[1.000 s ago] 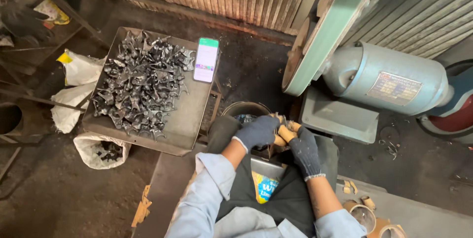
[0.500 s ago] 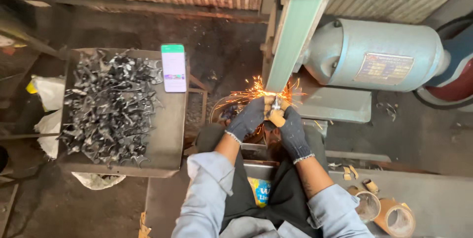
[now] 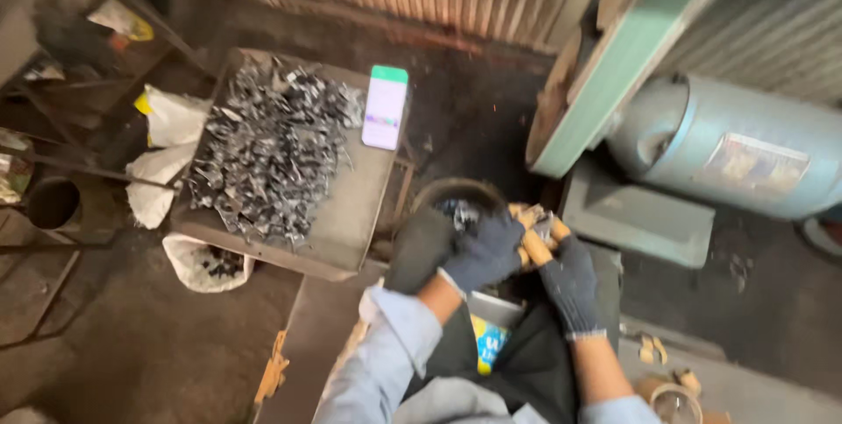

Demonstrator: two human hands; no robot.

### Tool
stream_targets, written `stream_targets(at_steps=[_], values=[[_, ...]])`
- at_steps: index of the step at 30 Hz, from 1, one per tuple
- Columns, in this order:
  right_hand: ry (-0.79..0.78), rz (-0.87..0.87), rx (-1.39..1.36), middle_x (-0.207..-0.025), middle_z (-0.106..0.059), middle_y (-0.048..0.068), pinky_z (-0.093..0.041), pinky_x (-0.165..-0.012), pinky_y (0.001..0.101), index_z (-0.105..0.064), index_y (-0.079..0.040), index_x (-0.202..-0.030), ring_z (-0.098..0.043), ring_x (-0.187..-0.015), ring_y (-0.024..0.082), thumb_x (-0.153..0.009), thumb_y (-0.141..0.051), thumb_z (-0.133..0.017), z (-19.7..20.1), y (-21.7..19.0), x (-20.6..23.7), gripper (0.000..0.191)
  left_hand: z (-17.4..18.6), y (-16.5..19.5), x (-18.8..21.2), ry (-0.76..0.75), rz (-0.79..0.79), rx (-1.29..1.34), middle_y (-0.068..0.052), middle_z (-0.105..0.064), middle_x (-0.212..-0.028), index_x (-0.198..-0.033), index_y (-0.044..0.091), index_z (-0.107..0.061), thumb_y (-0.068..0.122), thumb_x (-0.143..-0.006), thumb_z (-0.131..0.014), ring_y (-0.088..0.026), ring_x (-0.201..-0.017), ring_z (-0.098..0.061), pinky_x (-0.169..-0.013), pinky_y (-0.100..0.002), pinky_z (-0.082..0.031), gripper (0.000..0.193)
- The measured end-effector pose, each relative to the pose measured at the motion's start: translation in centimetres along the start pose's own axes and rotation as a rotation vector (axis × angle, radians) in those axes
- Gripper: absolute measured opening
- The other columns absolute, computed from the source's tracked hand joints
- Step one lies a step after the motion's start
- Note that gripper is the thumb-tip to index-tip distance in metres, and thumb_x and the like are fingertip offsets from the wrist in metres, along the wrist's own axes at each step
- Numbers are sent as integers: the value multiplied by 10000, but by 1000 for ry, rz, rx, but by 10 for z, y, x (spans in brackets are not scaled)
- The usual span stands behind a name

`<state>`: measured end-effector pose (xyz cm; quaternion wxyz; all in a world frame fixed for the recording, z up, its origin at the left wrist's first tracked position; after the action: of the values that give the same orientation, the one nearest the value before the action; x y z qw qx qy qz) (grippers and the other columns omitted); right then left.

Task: The person repeatedly picks small metal parts from a tray and grinds them against a rotating belt sander, creating sparks. The person holds each part with gloved hands and moves it across the belt, then places the finished part into a bucket below.

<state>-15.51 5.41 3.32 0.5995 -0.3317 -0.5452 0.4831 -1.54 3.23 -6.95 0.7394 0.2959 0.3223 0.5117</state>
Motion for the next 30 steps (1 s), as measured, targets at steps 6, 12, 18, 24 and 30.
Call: stream_targets(at_steps=[6, 12, 18, 24, 30], values=[[-242, -257, -837, -1195, -682, 134, -556, -875, 372, -584, -6, -1340, -673, -1030, 230, -1007, -245, -585, 5, 52, 2, 409, 6, 17, 18, 52, -60, 265, -159, -662, -1319, -1346, 50, -610, 251, -739, -899, -342, -1327, -577, -1065, -417, -500, 701], [-392, 36, -455, -1325, -663, 150, -494, -1023, 370, -571, 35, -1402, -629, -1186, 238, -998, -261, -554, 27, 42, 7, 500, 17, 17, -2, 38, -219, 17, -154, -696, -1202, -1271, 17, -672, 188, -761, -879, -286, -1138, -631, -943, -380, -530, 577], [-205, 135, -380, -1098, -634, 26, -506, -866, 278, -544, 10, -1442, -594, -968, 118, -988, -225, -649, 6, 25, -45, 522, 24, -1, -42, -355, 118, 934, -76, -748, -1038, -1175, -22, -704, 85, -940, -704, -129, -961, -688, -865, -292, -580, 259], [-25, -58, -411, -1048, -661, 21, -525, -759, 256, -613, 75, -1306, -607, -896, 101, -980, -289, -670, -11, 57, -92, 493, 27, -19, -66, -267, 339, 1245, -73, -734, -1051, -1186, 9, -701, 79, -959, -636, -138, -931, -688, -820, -299, -546, 246], [-109, 122, -230, -1066, -635, 49, -482, -763, 298, -561, 28, -1339, -573, -901, 120, -947, -264, -713, -1, 59, -79, 512, 24, -24, -63, -318, 119, 507, -83, -780, -1122, -1248, 27, -698, 73, -948, -711, -148, -1009, -721, -877, -321, -579, 304]])
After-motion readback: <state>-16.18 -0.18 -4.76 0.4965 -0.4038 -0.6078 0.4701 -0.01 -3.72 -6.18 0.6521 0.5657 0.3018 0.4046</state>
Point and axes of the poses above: each hand's wrist, its own x-axis away from the middle knuckle, its own z-axis out of the back of the hand, y = z × x, the point moved 1 cm from there along -x, towards the middle knuckle
